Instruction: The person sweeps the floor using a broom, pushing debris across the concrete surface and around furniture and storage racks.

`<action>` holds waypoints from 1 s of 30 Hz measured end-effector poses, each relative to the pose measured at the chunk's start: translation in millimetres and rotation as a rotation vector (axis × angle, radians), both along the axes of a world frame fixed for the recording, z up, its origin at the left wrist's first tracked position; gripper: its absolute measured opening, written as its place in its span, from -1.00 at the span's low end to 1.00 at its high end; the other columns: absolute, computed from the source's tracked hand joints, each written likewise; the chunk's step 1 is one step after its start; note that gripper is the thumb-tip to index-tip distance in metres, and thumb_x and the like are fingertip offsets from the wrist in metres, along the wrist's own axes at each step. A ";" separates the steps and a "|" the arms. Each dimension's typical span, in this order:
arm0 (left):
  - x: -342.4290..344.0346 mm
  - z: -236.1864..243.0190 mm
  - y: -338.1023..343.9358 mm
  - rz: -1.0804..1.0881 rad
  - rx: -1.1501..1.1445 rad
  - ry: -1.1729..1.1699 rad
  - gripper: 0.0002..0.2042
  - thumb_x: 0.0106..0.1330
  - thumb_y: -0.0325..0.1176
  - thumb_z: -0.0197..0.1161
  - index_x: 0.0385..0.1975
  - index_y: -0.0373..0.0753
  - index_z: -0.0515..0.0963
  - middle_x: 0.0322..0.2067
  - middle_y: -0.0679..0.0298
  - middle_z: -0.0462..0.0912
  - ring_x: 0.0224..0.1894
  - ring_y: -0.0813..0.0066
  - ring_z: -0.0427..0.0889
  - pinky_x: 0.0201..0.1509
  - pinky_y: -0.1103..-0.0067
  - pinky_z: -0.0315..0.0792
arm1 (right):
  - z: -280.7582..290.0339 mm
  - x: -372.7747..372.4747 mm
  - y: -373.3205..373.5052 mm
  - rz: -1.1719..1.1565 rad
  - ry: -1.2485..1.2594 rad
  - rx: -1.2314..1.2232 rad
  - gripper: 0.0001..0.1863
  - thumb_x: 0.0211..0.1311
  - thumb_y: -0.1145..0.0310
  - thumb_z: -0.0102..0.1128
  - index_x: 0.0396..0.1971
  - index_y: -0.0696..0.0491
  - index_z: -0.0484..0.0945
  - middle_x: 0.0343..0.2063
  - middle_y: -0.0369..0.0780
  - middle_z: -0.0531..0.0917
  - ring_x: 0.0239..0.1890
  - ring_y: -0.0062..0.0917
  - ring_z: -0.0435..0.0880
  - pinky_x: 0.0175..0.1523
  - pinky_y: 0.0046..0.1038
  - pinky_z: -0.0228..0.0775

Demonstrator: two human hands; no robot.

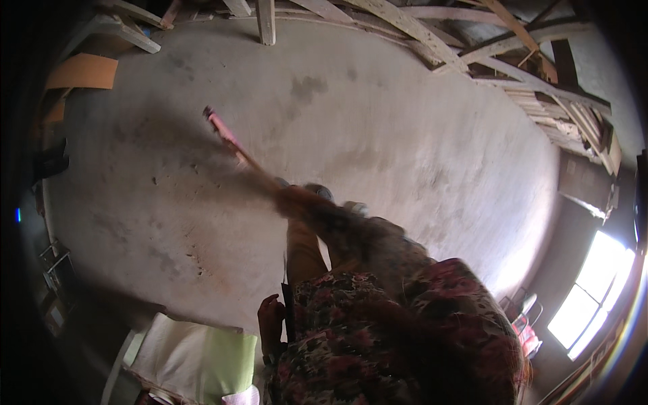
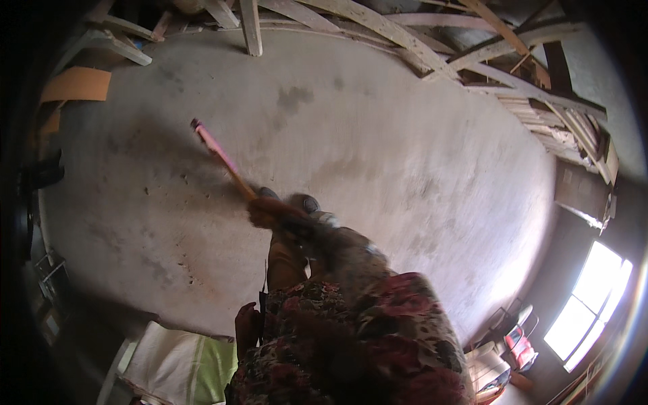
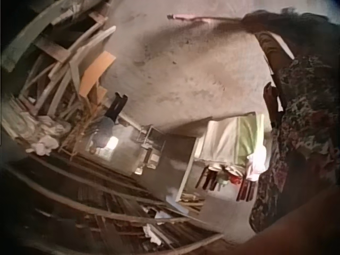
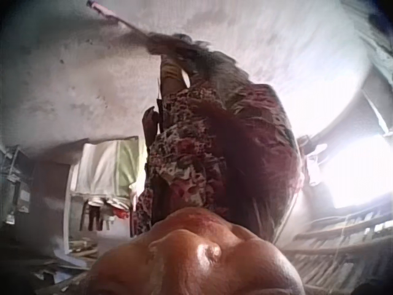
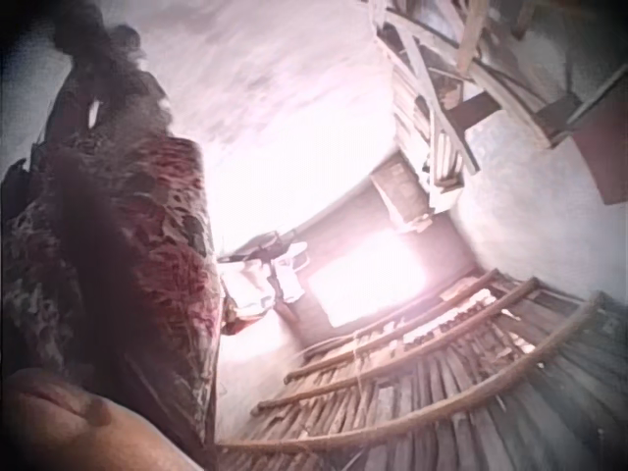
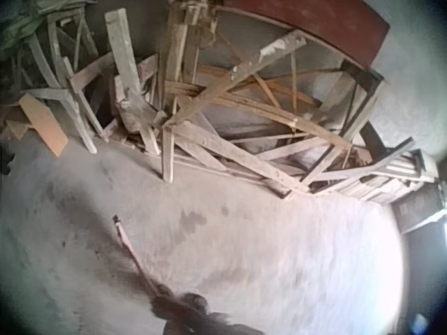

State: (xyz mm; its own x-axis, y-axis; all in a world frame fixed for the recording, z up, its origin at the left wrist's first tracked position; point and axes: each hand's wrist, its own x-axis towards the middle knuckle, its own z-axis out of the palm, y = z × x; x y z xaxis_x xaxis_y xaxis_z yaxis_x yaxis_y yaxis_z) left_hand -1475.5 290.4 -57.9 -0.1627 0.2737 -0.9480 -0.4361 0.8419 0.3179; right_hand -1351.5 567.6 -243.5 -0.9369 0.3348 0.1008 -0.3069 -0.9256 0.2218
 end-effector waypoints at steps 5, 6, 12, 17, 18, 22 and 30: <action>-32.5 -19.6 33.2 -0.398 0.338 0.265 -0.73 0.27 -0.35 -0.04 -0.15 -0.41 0.40 -0.62 0.36 0.41 -0.60 0.65 0.35 -0.51 0.71 0.27 | 34.7 112.7 42.5 0.046 -1.015 0.418 -0.74 0.19 0.28 0.05 -0.64 0.05 0.35 -0.76 -0.39 0.27 -0.73 -0.68 0.27 -0.67 -0.60 0.11; -41.4 -27.5 46.1 -0.370 0.374 0.233 -0.73 0.27 -0.34 -0.04 -0.16 -0.41 0.41 -0.61 0.36 0.43 -0.59 0.65 0.36 -0.51 0.70 0.28 | 33.7 122.7 55.6 0.032 -1.177 0.481 -0.73 0.18 0.24 0.08 -0.63 0.06 0.37 -0.76 -0.40 0.28 -0.72 -0.67 0.29 -0.65 -0.61 0.14; -107.0 -47.4 102.9 -0.092 0.182 0.058 -0.74 0.26 -0.32 -0.03 -0.23 -0.39 0.45 -0.54 0.34 0.50 -0.54 0.63 0.45 -0.47 0.70 0.34 | -34.3 108.8 175.1 0.110 -1.408 0.530 -0.89 0.04 0.41 0.04 -0.62 0.08 0.45 -0.76 -0.29 0.41 -0.73 -0.52 0.42 -0.61 -0.48 0.31; -155.8 -49.4 104.5 0.086 0.115 0.040 -0.76 0.26 -0.35 -0.04 -0.21 -0.37 0.44 -0.54 0.33 0.49 -0.55 0.63 0.44 -0.48 0.69 0.34 | -103.7 -13.2 206.7 -0.191 -1.094 2.304 -0.89 -0.14 0.39 0.11 -0.53 0.05 0.47 -0.51 -0.17 0.50 -0.38 -0.22 0.50 -0.31 -0.31 0.38; -160.7 -48.0 100.1 0.187 0.065 -0.027 -0.76 0.26 -0.36 -0.04 -0.21 -0.38 0.44 -0.54 0.33 0.48 -0.55 0.63 0.43 -0.48 0.69 0.34 | -113.1 -53.1 188.4 -0.451 -0.998 2.170 -0.72 -0.19 0.27 0.26 -0.46 0.09 0.45 -0.43 -0.15 0.48 -0.32 -0.28 0.47 -0.23 -0.31 0.34; -188.3 -44.5 101.9 -0.053 0.161 0.110 -0.73 0.19 -0.46 0.04 -0.13 -0.42 0.41 -0.46 0.28 0.45 -0.53 0.58 0.42 -0.45 0.65 0.37 | -102.8 -203.5 114.2 -0.043 -0.883 1.574 -0.81 0.08 0.41 -0.06 -0.29 0.09 0.42 -0.30 -0.11 0.49 -0.22 -0.25 0.46 -0.12 -0.27 0.31; -220.3 -37.5 156.9 0.316 0.188 0.016 -0.73 0.25 -0.35 0.00 -0.12 -0.37 0.39 -0.61 0.32 0.41 -0.58 0.58 0.40 -0.48 0.62 0.41 | 25.5 -271.0 187.6 0.280 -0.815 0.911 -0.82 0.13 0.40 0.00 -0.63 0.11 0.37 -0.73 -0.25 0.36 -0.69 -0.49 0.42 -0.64 -0.44 0.23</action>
